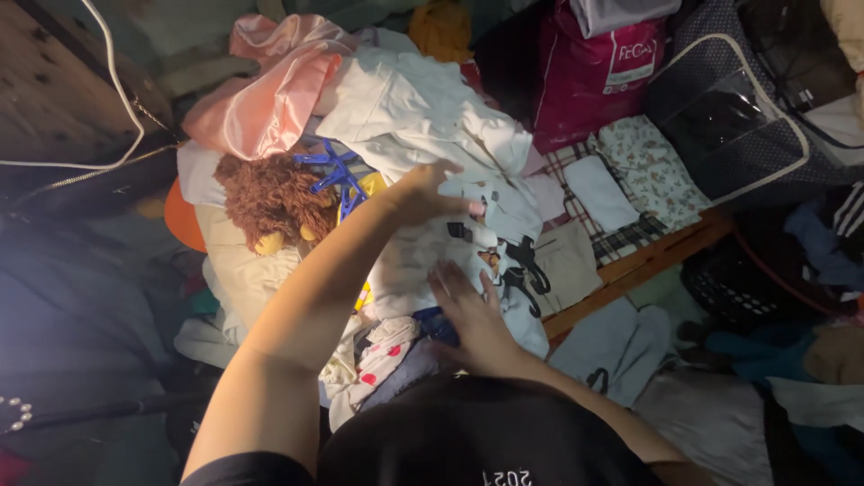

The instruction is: Folding various pieces of clothing and organizing them into piles.

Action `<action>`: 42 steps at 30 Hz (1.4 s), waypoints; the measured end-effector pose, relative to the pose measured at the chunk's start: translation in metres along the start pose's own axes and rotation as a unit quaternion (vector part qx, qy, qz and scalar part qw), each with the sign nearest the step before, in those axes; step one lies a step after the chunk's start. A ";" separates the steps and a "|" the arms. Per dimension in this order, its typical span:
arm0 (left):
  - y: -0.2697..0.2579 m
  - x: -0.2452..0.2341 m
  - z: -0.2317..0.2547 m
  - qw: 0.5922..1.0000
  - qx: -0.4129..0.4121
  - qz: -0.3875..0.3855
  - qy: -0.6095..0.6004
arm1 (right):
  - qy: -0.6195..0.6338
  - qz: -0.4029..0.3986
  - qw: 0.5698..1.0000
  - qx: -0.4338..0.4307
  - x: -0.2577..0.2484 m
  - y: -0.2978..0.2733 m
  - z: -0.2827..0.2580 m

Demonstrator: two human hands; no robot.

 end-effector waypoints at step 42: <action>-0.174 -0.043 -0.023 0.926 -0.108 0.359 -0.043 | 0.598 -0.015 0.760 0.256 0.000 -0.025 0.003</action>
Point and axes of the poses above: each hand's wrist, its own y-axis towards the middle knuckle, its own x-axis out of the palm, z = x × y, the point moved 7 cm from there along y, towards the middle knuckle, and after that the axes turned 12 degrees about -x, right-handed, at the moved point
